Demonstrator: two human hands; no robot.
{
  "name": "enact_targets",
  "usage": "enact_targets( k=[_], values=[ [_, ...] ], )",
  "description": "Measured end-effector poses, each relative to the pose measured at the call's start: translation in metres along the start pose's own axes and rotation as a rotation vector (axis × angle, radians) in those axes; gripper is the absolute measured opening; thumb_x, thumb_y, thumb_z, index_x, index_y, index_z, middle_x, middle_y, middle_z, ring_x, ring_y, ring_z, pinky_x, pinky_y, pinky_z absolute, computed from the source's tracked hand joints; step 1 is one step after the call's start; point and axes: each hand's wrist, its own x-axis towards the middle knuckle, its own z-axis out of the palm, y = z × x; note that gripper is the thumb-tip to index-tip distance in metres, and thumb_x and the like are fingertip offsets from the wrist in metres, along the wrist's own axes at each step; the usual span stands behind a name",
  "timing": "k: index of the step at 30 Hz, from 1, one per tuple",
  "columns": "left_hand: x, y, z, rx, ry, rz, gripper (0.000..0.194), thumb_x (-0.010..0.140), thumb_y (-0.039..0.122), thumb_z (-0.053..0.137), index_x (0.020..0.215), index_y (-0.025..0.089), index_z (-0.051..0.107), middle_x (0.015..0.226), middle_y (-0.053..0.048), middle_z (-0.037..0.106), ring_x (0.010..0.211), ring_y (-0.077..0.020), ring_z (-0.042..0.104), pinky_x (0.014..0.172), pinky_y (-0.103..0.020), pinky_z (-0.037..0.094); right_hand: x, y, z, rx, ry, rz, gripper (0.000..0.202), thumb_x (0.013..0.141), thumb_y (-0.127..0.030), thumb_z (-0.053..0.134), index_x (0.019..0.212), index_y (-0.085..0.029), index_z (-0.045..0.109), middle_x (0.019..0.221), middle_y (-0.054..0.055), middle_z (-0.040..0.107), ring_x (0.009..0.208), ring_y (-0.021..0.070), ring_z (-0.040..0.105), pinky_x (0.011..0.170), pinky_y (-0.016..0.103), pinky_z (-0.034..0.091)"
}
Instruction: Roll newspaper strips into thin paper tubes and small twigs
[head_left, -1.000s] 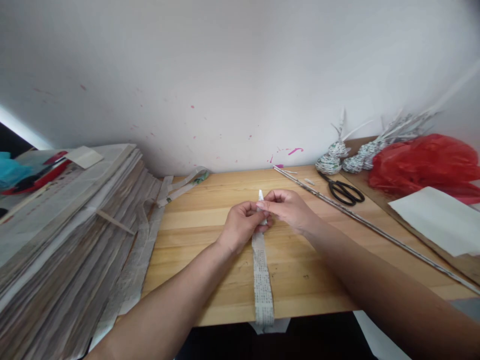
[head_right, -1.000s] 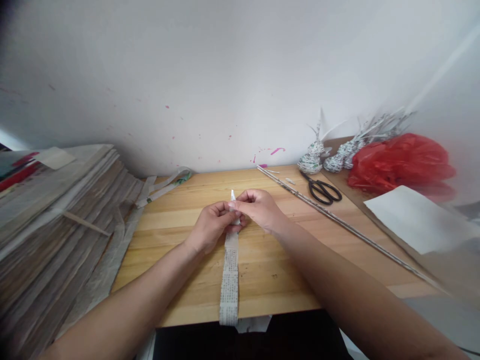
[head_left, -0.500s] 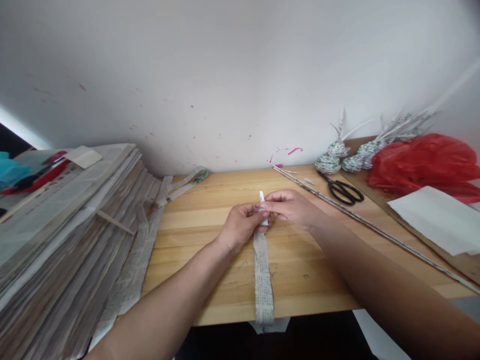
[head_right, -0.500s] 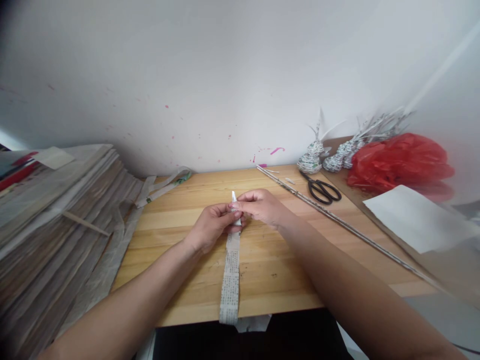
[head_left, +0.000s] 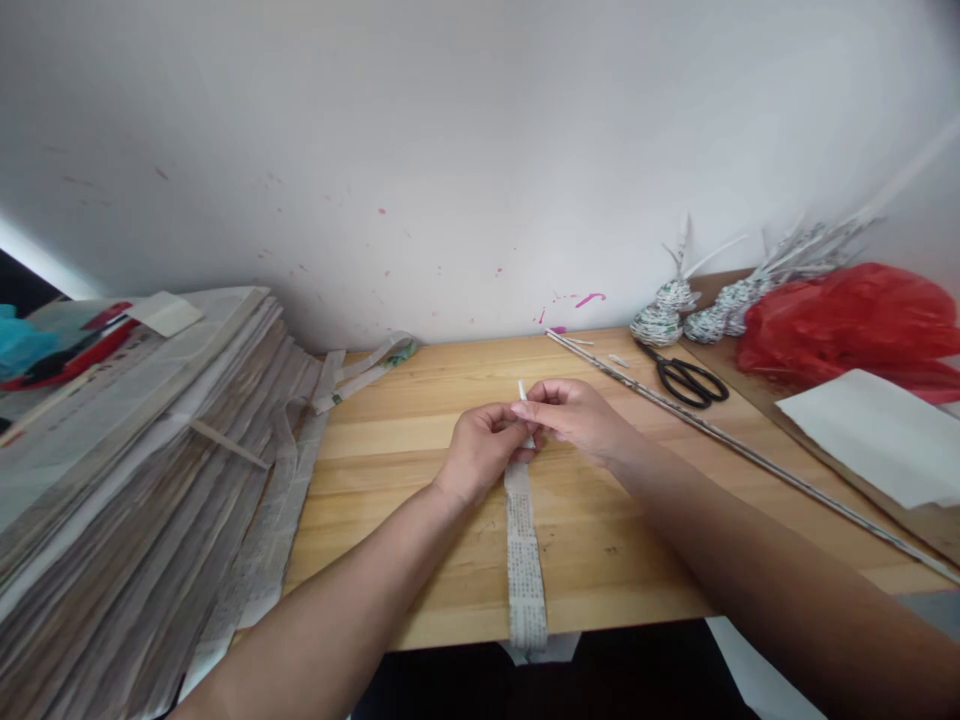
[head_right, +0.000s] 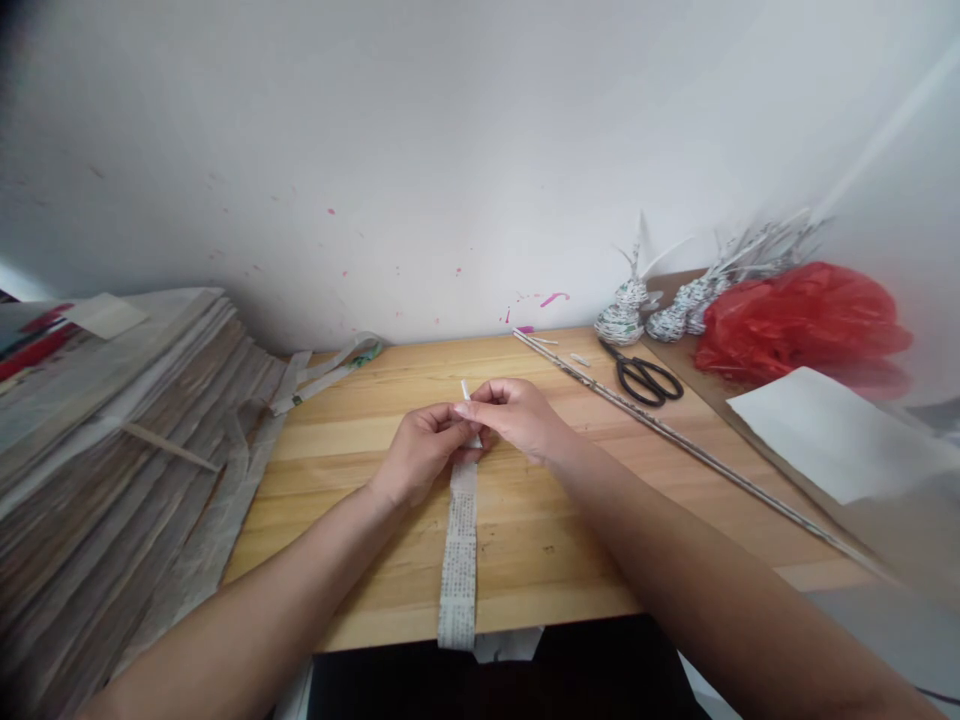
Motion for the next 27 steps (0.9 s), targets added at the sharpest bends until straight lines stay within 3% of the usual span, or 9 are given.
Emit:
enact_targets(
  k=[6,14,20,23,27],
  values=[
    [-0.0003,0.0004,0.0000,-0.033,-0.013,-0.052,0.023,0.070,0.031,0.074,0.077,0.011,0.067,0.072,-0.005,0.066,0.065,-0.0106,0.059,0.063,-0.024,0.049,0.0007,0.0012,-0.0065,-0.039,-0.088,-0.033,0.028,0.072,-0.042,0.073,0.072,-0.015,0.065,0.058,-0.002,0.059,0.048,0.0074,0.052,0.043,0.020,0.035],
    [-0.0012,-0.0018,0.0022,-0.019,-0.031,-0.127,0.022,0.068,0.026,0.077,0.082,0.013,0.067,0.076,-0.003,0.066,0.067,-0.0108,0.062,0.064,-0.025,0.052,0.0029,0.0024,-0.0086,0.003,0.008,-0.026,0.026,0.069,-0.039,0.074,0.068,-0.016,0.064,0.057,-0.003,0.058,0.048,0.0066,0.045,0.044,0.022,0.030],
    [-0.0007,-0.0067,-0.0015,0.183,-0.065,-0.087,0.020,0.067,0.023,0.076,0.082,0.014,0.066,0.073,-0.002,0.065,0.065,-0.0114,0.060,0.061,-0.024,0.051,0.0036,0.0009,-0.0077,-0.062,0.067,-0.059,0.025,0.067,-0.038,0.076,0.067,-0.015,0.066,0.053,-0.004,0.053,0.046,0.0050,0.038,0.045,0.022,0.028],
    [-0.0012,-0.0076,-0.0018,0.251,-0.078,-0.047,0.022,0.067,0.024,0.076,0.085,0.015,0.067,0.073,-0.002,0.065,0.064,-0.0110,0.059,0.060,-0.024,0.050,0.0032,0.0016,-0.0071,-0.065,0.051,-0.060,0.026,0.068,-0.039,0.075,0.067,-0.015,0.065,0.052,-0.004,0.052,0.047,0.0060,0.041,0.045,0.022,0.030],
    [-0.0031,-0.0021,0.0022,0.073,-0.060,-0.118,0.025,0.068,0.028,0.076,0.086,0.014,0.066,0.080,-0.003,0.066,0.071,-0.0123,0.062,0.063,-0.025,0.052,0.0025,0.0031,-0.0071,-0.071,0.037,-0.065,0.025,0.070,-0.039,0.074,0.067,-0.015,0.064,0.059,-0.001,0.059,0.052,0.0080,0.049,0.048,0.022,0.036]
  ],
)
